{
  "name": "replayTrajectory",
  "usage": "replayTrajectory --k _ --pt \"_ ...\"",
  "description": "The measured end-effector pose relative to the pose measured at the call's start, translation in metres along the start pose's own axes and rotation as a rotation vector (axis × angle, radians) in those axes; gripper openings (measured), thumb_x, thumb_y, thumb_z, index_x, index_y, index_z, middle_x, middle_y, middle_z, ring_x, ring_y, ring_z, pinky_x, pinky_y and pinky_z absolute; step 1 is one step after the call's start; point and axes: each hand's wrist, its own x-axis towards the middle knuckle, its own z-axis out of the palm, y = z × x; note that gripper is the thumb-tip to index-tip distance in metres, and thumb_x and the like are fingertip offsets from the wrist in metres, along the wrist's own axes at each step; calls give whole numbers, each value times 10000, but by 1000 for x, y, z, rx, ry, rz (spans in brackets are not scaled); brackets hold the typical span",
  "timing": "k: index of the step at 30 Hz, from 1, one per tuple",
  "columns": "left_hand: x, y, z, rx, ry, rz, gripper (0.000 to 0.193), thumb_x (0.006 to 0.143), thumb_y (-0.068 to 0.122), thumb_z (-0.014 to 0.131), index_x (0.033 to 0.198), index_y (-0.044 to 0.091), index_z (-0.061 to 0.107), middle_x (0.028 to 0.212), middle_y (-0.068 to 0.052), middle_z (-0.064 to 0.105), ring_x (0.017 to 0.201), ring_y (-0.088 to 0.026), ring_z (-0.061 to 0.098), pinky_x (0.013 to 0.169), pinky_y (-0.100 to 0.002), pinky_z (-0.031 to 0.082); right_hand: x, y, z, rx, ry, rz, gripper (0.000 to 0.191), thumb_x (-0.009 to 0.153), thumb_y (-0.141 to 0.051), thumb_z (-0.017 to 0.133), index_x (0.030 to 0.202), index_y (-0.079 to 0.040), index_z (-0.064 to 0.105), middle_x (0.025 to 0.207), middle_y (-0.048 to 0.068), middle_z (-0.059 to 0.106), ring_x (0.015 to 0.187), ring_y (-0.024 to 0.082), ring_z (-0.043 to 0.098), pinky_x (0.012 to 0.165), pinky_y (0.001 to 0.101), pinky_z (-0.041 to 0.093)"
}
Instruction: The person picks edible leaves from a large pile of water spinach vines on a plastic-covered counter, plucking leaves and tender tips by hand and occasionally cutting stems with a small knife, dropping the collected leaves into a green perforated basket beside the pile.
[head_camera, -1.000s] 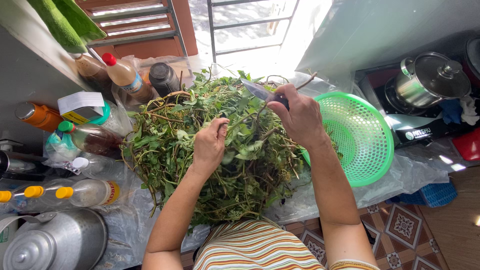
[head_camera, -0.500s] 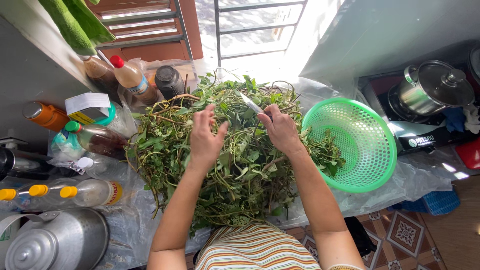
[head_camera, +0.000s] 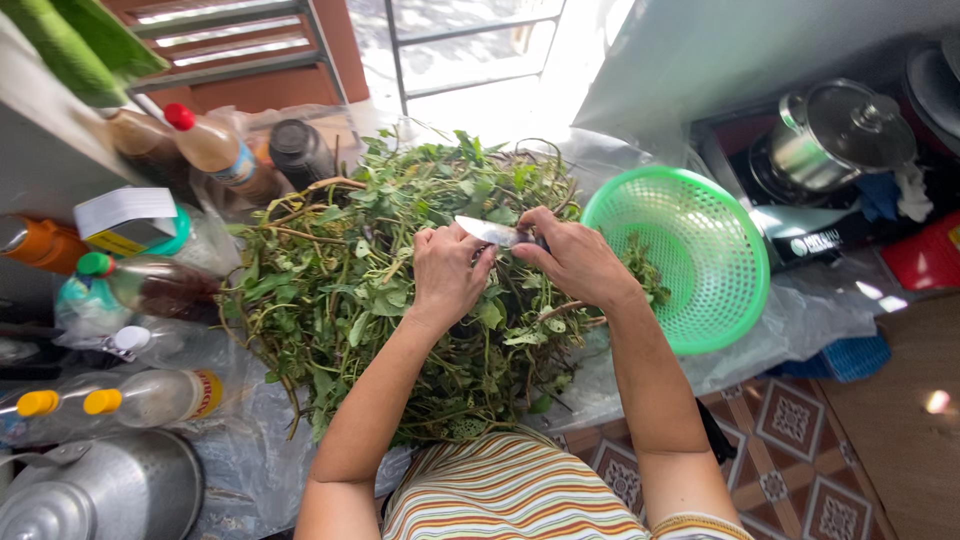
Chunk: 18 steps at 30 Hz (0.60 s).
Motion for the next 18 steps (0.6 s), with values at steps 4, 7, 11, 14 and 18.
replayTrajectory --k 4,7,11,14,18 --pt "-6 24 7 58 64 132 138 956 232 718 895 110 742 838 -39 617 862 -235 612 888 -416 395 -4 13 27 -86 250 10 370 1004 -388 631 1205 -85 564 891 156 731 817 404 704 690 506 524" --pt "-3 32 12 130 131 199 108 941 211 706 939 106 730 858 -30 616 855 -226 605 900 -425 396 -5 27 54 -101 337 158 365 1017 -407 619 1201 -96 571 799 162 712 780 404 706 660 522 522" --pt "-11 33 18 158 57 206 72 940 189 710 915 123 720 864 -33 631 867 -226 616 905 -413 401 7 56 65 -103 560 325 315 1086 -419 568 1183 -119 555 836 141 734 770 394 713 660 523 518" --pt "-24 17 14 125 40 180 91 952 208 699 943 120 721 900 -26 656 870 -216 616 899 -406 393 12 96 28 -119 608 478 479 1081 -458 577 1317 -55 468 826 188 720 779 426 699 655 543 502" --pt "-35 -18 8 181 -5 58 124 943 247 708 924 127 731 868 -26 661 839 -224 613 883 -411 387 -10 101 21 -110 399 433 780 892 -582 712 1364 -24 441 824 202 718 793 406 712 714 504 541"
